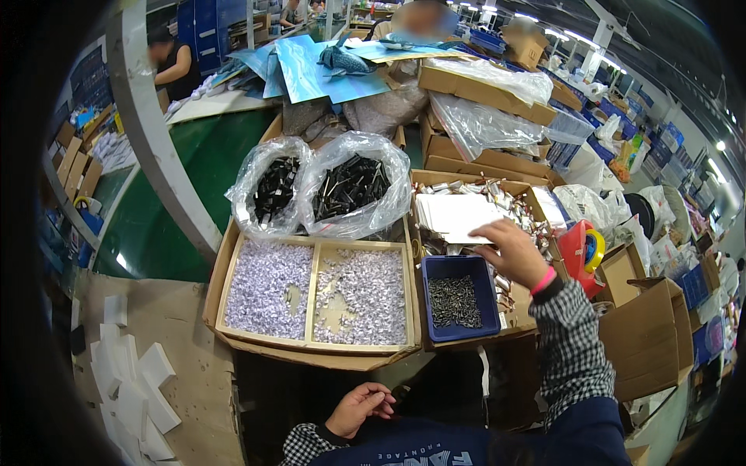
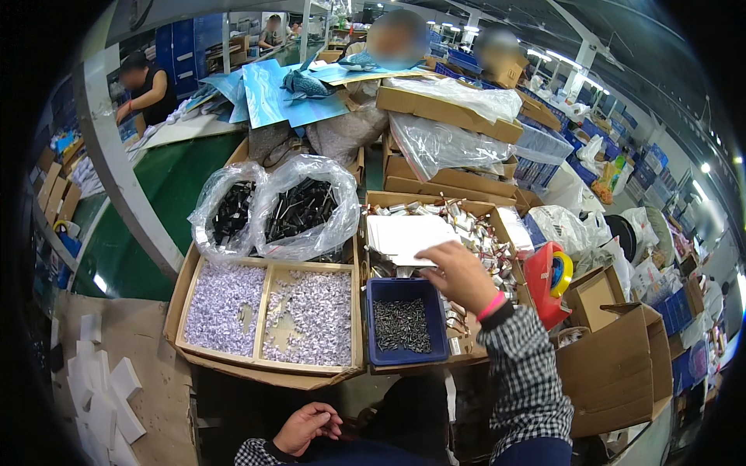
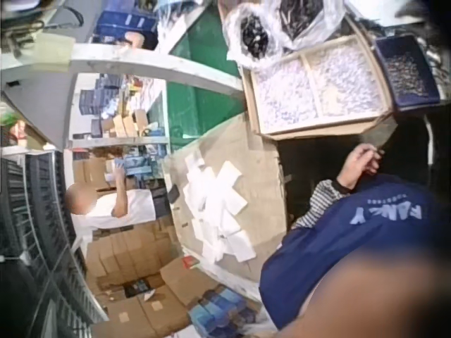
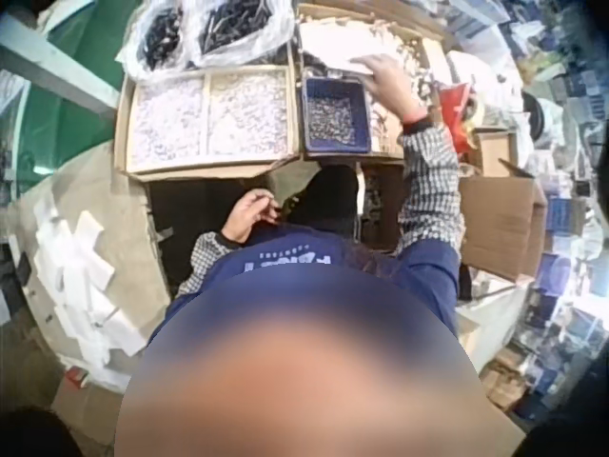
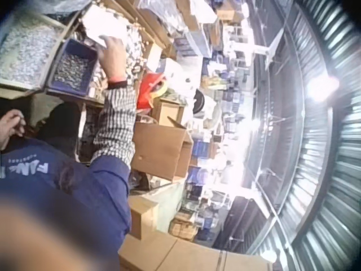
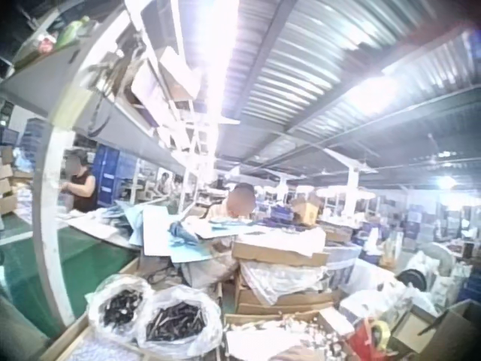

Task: The person assembles small white rectangular boxes by inserting components and sealing them with tape. They repeatedly pick components from trays, place them inside the boxes, and apply tape to close the boxes, then set the finished units aside.

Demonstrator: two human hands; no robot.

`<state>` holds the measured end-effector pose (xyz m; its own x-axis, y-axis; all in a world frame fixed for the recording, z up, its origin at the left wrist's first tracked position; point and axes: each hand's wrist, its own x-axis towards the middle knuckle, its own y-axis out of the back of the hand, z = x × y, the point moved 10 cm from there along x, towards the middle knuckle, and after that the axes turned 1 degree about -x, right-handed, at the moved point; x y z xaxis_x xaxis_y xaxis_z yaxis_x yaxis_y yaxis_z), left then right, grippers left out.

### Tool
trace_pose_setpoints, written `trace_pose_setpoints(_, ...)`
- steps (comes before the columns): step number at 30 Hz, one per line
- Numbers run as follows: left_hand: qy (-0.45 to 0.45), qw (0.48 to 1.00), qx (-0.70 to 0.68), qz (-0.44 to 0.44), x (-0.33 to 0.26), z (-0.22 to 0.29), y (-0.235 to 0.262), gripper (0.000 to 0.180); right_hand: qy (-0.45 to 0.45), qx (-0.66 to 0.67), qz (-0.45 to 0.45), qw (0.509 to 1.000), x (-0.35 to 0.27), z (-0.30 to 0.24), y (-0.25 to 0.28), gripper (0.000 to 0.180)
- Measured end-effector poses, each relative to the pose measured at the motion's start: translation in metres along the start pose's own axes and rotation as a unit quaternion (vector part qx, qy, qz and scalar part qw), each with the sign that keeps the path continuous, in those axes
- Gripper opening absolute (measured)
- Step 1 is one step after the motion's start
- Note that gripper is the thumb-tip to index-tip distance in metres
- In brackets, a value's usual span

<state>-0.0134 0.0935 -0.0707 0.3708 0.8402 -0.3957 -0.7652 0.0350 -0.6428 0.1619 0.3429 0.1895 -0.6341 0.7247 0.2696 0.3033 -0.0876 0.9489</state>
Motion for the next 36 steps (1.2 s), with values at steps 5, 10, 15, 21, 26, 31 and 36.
trace_pose_setpoints(5, 0.012, 1.000, 0.014, 0.004, 0.009, -0.019, 0.005, 0.021, 0.044, -0.064, -0.042, 0.996, 0.033, 0.039, -0.026, 0.074)
trace_pose_setpoints(10, 0.022, 0.999, 0.020, 0.037, 0.007, -0.025, 0.014, 0.021, 0.028, -0.034, -0.127, 0.991, 0.054, 0.061, -0.043, 0.077)
trace_pose_setpoints(15, 0.020, 0.998, 0.036, 0.044, 0.005, -0.022, 0.008, 0.021, 0.049, 0.007, -0.156, 0.987, 0.064, 0.068, -0.049, 0.068)
trace_pose_setpoints(21, 0.035, 0.996, 0.052, 0.056, 0.000, -0.028, 0.005, 0.021, 0.041, -0.015, -0.214, 0.976, 0.073, 0.071, -0.059, 0.073)
trace_pose_setpoints(26, 0.025, 0.996, 0.057, 0.066, -0.006, -0.030, 0.009, 0.021, 0.064, -0.013, -0.163, 0.984, 0.068, 0.058, -0.048, 0.080)
trace_pose_setpoints(31, 0.002, 0.996, 0.077, 0.053, -0.004, -0.021, 0.003, 0.021, 0.066, 0.061, -0.131, 0.987, 0.065, 0.056, -0.021, 0.086)
trace_pose_setpoints(36, -0.090, 0.990, 0.107, 0.010, -0.013, 0.025, -0.036, 0.020, 0.069, -0.086, 0.024, 0.994, 0.061, 0.026, 0.040, 0.085)
